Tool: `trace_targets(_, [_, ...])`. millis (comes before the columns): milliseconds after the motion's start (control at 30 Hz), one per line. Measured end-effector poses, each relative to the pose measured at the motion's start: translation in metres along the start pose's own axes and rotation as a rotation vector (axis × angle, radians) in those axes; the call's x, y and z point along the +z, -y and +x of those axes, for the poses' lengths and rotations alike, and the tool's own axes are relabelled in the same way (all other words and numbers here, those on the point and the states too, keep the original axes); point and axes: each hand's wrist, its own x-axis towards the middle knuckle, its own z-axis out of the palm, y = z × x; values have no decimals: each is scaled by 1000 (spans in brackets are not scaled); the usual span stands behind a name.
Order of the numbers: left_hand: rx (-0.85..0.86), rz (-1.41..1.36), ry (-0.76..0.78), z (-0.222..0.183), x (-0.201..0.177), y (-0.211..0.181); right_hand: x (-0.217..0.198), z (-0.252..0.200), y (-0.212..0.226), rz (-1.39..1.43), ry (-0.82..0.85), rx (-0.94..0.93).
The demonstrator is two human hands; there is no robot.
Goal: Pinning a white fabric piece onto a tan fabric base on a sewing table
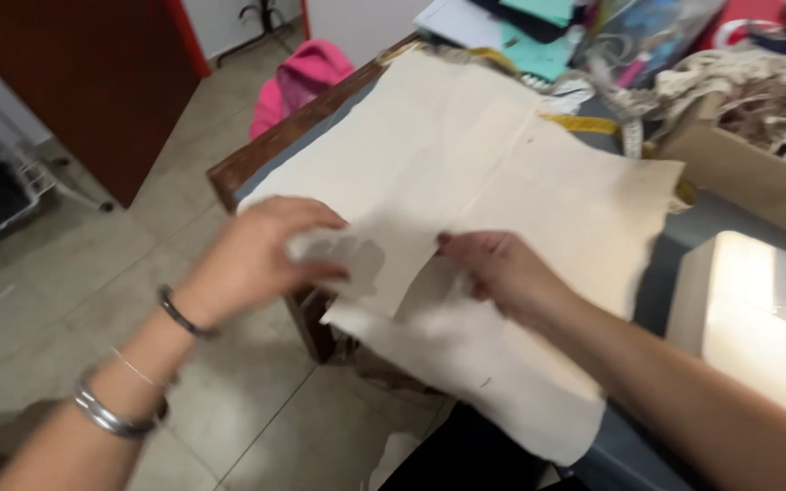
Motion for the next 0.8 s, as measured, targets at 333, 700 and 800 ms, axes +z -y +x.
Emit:
trace_targets(333, [263, 404, -484, -54, 69, 14, 5, 14, 16, 12, -103, -70])
trace_targets(700, [65, 135, -497, -44, 78, 19, -58, 129, -7, 39, -398, -108])
trace_targets(800, [170, 143, -592, -45, 63, 9, -52, 124, 17, 89, -467, -218])
